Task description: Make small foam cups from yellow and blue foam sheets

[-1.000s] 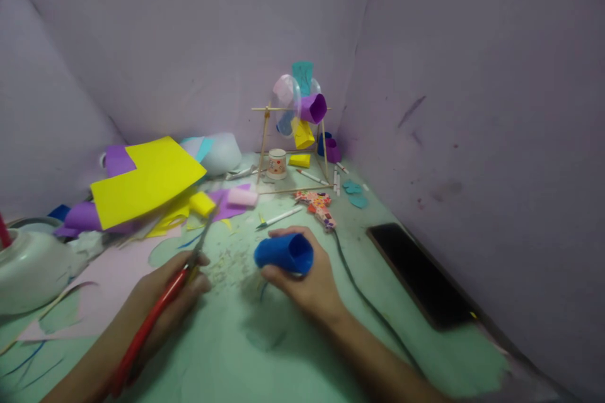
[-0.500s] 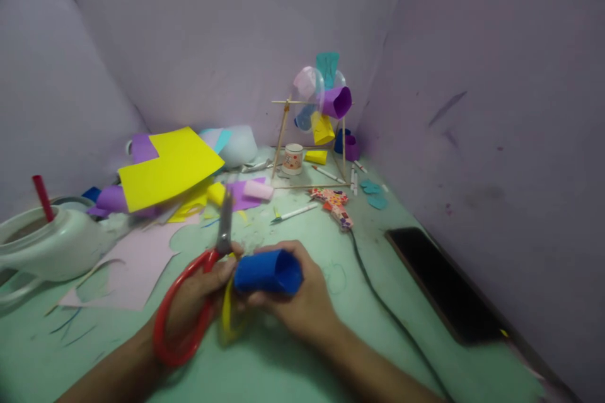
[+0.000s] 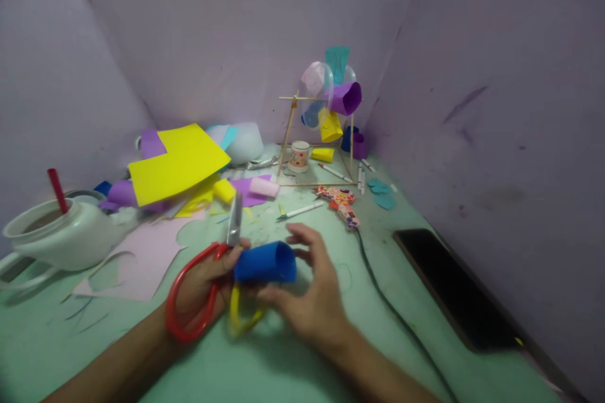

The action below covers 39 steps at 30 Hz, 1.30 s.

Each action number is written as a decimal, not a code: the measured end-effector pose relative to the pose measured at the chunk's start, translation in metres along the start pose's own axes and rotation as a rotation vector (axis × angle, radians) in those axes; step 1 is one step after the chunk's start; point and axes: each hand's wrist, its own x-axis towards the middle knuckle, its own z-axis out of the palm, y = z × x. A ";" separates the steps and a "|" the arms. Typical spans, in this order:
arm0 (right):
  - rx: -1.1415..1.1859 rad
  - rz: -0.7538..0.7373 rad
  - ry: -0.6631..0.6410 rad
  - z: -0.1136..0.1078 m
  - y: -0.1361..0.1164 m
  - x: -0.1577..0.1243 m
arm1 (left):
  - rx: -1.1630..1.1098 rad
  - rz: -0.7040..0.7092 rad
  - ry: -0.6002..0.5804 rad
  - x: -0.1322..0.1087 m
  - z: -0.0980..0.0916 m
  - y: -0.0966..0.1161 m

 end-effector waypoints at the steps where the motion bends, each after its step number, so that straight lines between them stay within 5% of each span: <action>1: -0.005 -0.038 0.081 -0.003 -0.001 0.000 | -0.006 0.019 0.018 0.000 -0.001 0.001; 4: -0.007 0.034 0.111 -0.012 -0.008 -0.001 | -0.018 0.065 0.089 0.002 -0.003 0.003; 11: 0.121 0.570 -0.261 -0.011 -0.029 0.004 | 0.023 0.104 0.087 0.006 -0.007 -0.001; 17: 0.325 0.796 -0.580 -0.006 -0.033 0.014 | 0.070 0.087 0.086 0.006 -0.003 -0.005; 33: 0.273 1.090 -0.633 0.002 -0.041 0.025 | 0.142 0.085 0.148 0.009 -0.003 -0.011; 39: 0.271 0.945 -0.376 -0.004 -0.031 0.032 | 0.444 0.029 0.217 0.002 -0.009 0.015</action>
